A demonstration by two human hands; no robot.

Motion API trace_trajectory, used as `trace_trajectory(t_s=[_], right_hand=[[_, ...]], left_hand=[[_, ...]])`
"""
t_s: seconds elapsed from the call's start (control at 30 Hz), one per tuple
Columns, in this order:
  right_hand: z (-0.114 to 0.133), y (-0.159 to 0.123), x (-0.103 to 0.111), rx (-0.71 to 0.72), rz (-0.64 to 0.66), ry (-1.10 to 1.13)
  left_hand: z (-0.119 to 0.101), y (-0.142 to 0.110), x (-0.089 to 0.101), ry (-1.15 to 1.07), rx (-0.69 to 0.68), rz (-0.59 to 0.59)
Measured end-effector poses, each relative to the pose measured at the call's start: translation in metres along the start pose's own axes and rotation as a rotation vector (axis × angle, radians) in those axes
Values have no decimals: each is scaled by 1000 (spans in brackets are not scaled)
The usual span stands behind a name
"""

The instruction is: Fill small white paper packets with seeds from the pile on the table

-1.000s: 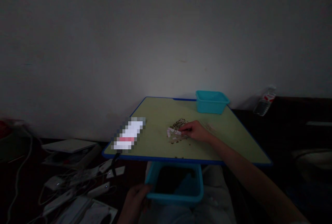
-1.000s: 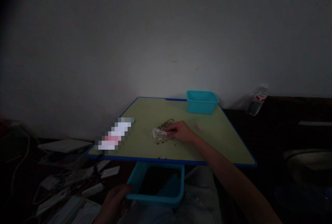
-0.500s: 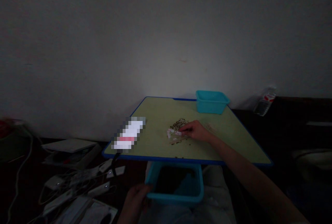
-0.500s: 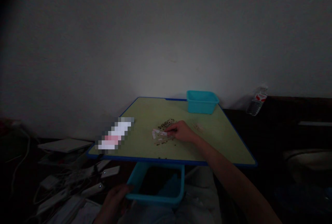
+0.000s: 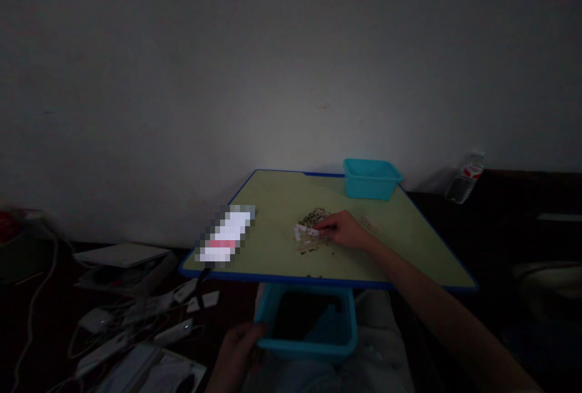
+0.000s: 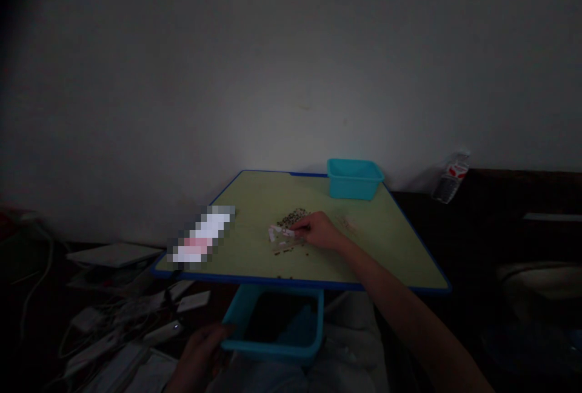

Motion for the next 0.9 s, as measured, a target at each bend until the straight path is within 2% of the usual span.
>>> trace_trajectory(t_s=[0.17,0.43,0.63,0.9], right_hand=[[-2,0,5,-22,-51,-123],[-11,1,11,-61,-79,-139],[-17,1,10,-82,-83,-73],[-19,2,18,-96,-88,-20]], left_hand=[[6,5,2,10,-24,27],[10,7,4,8,-16,22],[10,7,4,-14,22,11],[11,7,7,15,-11,-13]])
Point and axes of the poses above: each hand's wrist, its own y-axis towards the middle knuckle, its own x-axis out of the back of the hand, z = x × y, the point moved 6 cm from there along y, towards the middle knuckle, and after that the axes turned 2 degrees about z, right-handed, at the moved point
